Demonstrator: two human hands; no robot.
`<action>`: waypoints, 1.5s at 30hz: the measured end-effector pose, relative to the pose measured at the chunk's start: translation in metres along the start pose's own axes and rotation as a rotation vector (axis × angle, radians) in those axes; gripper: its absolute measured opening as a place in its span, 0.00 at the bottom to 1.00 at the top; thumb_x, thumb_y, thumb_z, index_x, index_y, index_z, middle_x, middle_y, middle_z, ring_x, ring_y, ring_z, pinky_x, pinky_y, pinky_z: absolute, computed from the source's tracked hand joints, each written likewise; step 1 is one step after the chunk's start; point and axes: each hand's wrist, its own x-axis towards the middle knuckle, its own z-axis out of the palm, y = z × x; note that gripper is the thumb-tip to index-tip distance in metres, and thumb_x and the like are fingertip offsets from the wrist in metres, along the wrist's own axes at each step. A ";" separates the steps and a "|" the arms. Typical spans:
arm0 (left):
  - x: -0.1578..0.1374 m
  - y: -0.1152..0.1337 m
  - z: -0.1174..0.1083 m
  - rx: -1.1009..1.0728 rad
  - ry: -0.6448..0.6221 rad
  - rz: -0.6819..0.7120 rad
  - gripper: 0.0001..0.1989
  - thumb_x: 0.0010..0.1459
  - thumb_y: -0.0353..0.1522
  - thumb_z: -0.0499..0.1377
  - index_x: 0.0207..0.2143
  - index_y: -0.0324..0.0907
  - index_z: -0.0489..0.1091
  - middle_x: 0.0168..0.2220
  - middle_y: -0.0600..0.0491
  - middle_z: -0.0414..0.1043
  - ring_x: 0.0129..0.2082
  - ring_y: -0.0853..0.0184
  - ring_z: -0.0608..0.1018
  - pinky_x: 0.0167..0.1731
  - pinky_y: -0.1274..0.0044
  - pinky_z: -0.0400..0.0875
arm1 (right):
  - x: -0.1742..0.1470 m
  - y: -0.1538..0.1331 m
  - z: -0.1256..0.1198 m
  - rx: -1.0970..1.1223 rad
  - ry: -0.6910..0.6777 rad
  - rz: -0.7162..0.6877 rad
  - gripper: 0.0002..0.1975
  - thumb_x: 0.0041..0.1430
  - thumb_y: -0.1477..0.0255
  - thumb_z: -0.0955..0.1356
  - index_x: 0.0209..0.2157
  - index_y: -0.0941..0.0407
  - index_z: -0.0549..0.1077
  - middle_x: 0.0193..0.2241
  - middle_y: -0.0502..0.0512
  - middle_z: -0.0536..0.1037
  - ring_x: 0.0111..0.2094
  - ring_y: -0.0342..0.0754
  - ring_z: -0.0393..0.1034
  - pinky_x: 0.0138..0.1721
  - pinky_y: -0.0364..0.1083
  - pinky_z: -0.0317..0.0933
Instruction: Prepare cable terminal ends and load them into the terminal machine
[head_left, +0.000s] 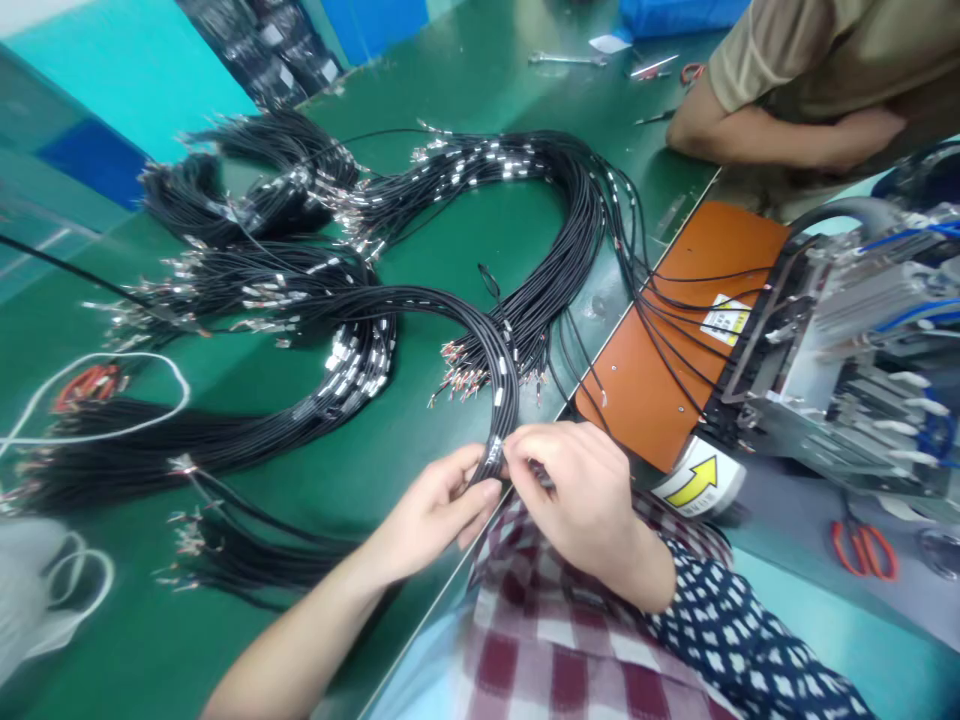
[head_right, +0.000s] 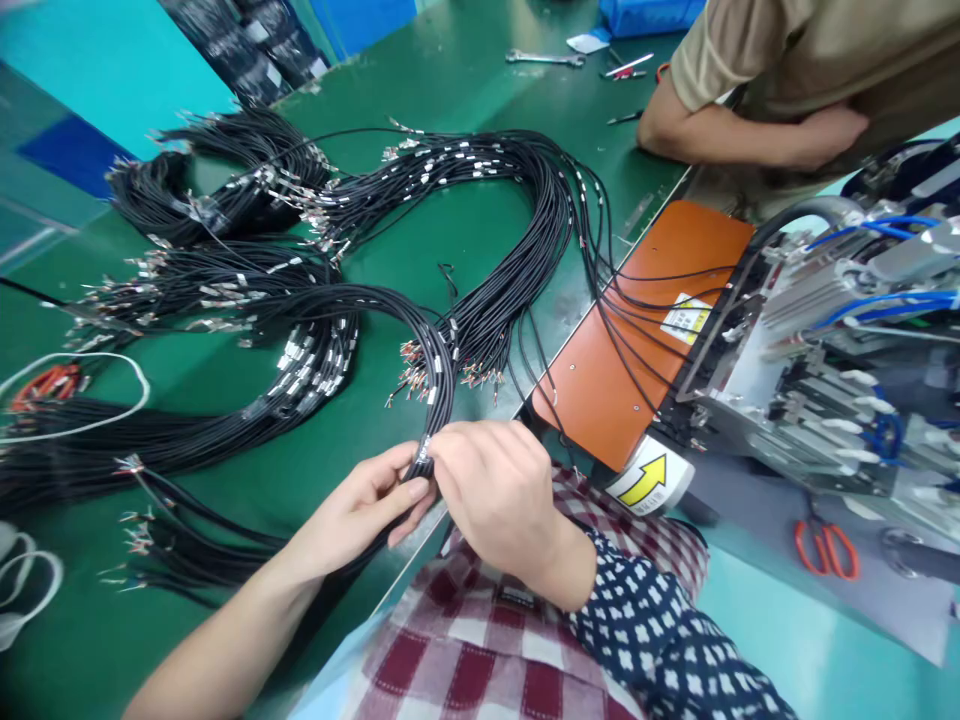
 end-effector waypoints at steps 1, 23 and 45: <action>0.001 -0.001 0.001 0.013 0.001 0.003 0.14 0.66 0.40 0.54 0.41 0.37 0.63 0.20 0.61 0.59 0.16 0.78 0.61 0.19 0.82 0.54 | 0.000 0.001 0.001 -0.043 -0.008 -0.026 0.04 0.64 0.79 0.64 0.37 0.56 0.67 0.37 0.54 0.79 0.36 0.48 0.72 0.37 0.48 0.61; 0.001 -0.018 -0.006 -0.468 -0.069 0.100 0.17 0.67 0.41 0.50 0.43 0.37 0.69 0.19 0.57 0.64 0.10 0.79 0.58 0.09 0.87 0.52 | -0.007 0.018 0.017 1.059 -0.188 0.679 0.11 0.60 0.68 0.68 0.44 0.57 0.71 0.32 0.51 0.72 0.32 0.43 0.67 0.33 0.44 0.61; 0.004 0.014 0.024 1.068 0.484 0.390 0.03 0.62 0.31 0.57 0.38 0.40 0.68 0.29 0.54 0.67 0.28 0.69 0.70 0.31 0.77 0.64 | 0.013 0.037 0.016 1.354 -0.203 0.794 0.20 0.46 0.58 0.76 0.31 0.59 0.73 0.24 0.46 0.72 0.24 0.38 0.65 0.28 0.40 0.63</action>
